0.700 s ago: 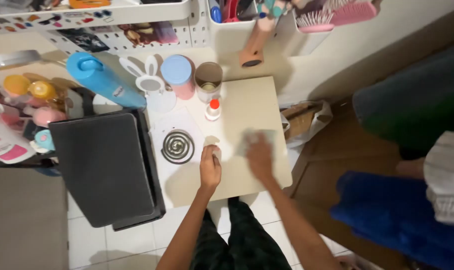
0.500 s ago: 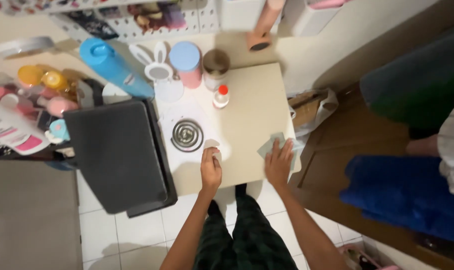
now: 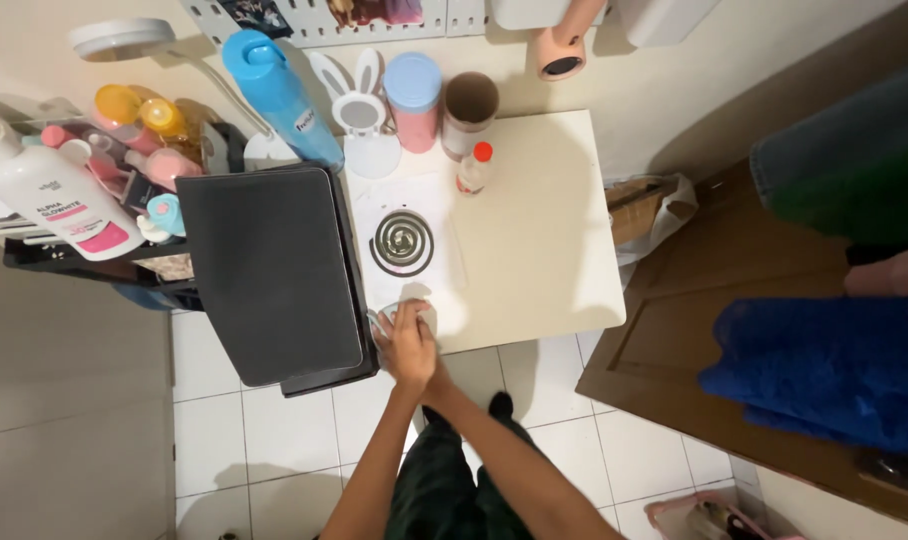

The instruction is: Organizing various small items, including a mosquito coil and product boxes, on a white desk.

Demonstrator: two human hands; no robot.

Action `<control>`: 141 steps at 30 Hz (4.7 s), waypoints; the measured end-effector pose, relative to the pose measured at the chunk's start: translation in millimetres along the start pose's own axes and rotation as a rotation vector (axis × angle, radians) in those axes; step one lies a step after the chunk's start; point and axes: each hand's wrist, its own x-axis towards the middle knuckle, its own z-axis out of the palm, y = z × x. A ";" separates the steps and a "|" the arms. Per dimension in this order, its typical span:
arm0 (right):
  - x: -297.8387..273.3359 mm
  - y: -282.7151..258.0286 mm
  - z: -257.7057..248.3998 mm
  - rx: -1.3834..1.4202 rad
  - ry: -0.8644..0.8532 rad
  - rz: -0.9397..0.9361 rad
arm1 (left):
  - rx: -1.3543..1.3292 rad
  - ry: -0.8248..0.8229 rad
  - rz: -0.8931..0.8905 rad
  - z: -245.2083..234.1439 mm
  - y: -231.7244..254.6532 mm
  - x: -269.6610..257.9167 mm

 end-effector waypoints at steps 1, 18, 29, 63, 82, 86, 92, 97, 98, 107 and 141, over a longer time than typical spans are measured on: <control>1.0 9.8 -13.4 0.000 0.003 0.001 | 0.001 0.000 0.003 0.3 1.3 -1.0; -151.0 270.3 -146.4 -0.028 0.108 0.511 | -0.445 -0.364 0.145 134.6 132.3 -52.5; -62.8 196.8 -113.8 0.119 -0.203 0.130 | -0.325 -0.238 0.042 123.2 95.5 -37.1; -121.7 328.7 -131.3 0.080 0.560 0.776 | -0.352 0.037 0.021 37.9 56.3 -18.3; 82.6 180.7 -20.2 0.560 0.083 0.767 | -0.002 0.071 -0.178 30.9 -8.7 14.9; 94.9 187.0 23.9 0.543 0.219 0.874 | 0.110 -0.036 -0.178 35.8 -16.2 14.8; 89.2 177.2 22.9 0.536 0.086 0.928 | 0.149 -0.167 -0.258 17.7 -16.5 25.4; 74.3 187.5 10.5 0.530 0.015 0.874 | 0.147 -0.068 -0.269 13.9 -19.3 35.7; 70.0 189.6 7.1 0.503 -0.002 0.862 | 0.121 -0.060 -0.302 12.0 -18.2 35.6; 24.8 198.4 -48.4 0.579 -0.105 0.993 | 0.026 -0.051 -0.318 41.8 -13.3 3.1; -45.2 439.7 -90.2 0.817 0.241 1.165 | -0.157 -0.277 0.129 160.3 144.2 69.0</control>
